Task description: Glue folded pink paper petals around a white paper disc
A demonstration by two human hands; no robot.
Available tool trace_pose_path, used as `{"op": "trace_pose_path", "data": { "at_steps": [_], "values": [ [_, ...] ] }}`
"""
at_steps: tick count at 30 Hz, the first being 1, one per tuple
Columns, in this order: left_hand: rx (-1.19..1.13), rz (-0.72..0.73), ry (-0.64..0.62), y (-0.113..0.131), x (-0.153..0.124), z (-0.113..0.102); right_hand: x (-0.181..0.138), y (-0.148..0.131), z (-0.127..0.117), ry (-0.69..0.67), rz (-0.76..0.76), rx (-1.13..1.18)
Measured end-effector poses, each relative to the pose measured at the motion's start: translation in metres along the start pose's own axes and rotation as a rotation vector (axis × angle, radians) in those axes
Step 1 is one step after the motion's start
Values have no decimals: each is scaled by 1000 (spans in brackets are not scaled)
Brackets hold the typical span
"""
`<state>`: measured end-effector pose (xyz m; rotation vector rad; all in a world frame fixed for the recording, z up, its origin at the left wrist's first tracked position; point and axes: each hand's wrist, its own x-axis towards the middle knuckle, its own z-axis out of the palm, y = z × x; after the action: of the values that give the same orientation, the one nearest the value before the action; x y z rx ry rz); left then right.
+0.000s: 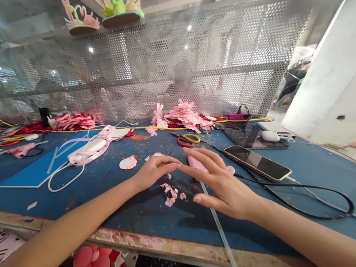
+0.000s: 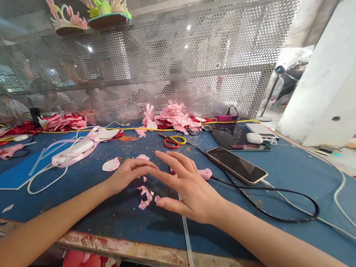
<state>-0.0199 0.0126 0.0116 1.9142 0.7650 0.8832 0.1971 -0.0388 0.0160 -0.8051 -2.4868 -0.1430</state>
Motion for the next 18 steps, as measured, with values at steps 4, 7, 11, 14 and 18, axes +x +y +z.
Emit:
{"op": "trace_pose_path", "data": {
  "at_steps": [4, 7, 11, 14, 18],
  "values": [
    [-81, 49, -9, -3, -1, -1, 3, 0, 1, -38, -33, -81],
    [-143, 86, -17, -6, -3, -2, 3, 1, 2, -32, -40, -114],
    [-87, 98, -6, -7, -4, -1, 1, 1, 2, -41, -34, -123],
    [-77, 156, 19, -9, -3, 0, 0, 1, 2, -51, -31, -119],
    [-59, 212, 130, -12, -3, 2, 1, 0, 3, -56, -16, -129]
  ]
}}
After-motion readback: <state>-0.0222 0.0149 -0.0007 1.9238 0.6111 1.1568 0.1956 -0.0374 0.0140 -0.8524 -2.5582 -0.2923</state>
